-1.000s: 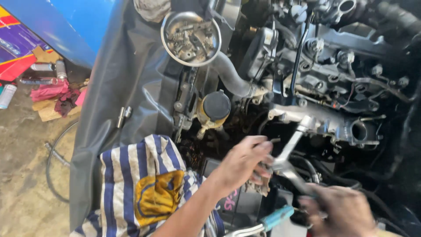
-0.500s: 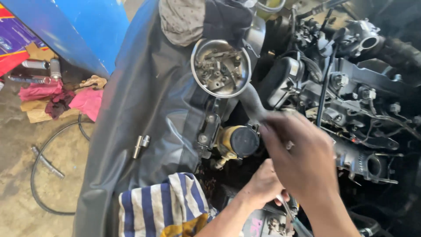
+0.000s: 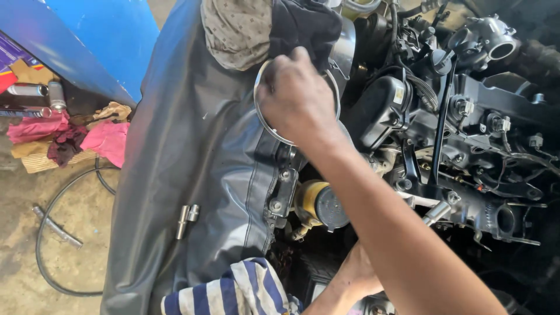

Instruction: Repairing and maintaining components within an automobile engine bay using ratchets and other hand tools.

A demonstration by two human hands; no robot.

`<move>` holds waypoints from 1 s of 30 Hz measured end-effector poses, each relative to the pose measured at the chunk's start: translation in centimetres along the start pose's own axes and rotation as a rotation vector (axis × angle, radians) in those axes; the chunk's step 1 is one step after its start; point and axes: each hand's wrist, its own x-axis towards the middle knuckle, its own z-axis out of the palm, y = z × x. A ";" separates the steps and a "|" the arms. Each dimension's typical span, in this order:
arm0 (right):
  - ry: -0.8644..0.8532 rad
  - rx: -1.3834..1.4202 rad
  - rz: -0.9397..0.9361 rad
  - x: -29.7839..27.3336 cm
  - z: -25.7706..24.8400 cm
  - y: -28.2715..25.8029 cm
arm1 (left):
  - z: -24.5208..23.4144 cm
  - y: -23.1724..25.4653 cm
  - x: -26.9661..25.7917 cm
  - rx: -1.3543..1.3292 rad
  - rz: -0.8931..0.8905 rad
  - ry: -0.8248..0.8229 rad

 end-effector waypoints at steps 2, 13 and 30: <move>0.013 0.282 0.083 -0.1 -3.6 -0.2 | -3.1 4.6 2.1 -0.130 -0.298 -0.121; 0.390 0.851 0.448 -14.5 -15.6 6.2 | -4.9 8.5 3.7 -0.387 -0.609 -0.160; 1.332 1.076 1.526 -46.6 -16.3 43.4 | -0.6 7.5 4.1 -0.413 -0.709 -0.139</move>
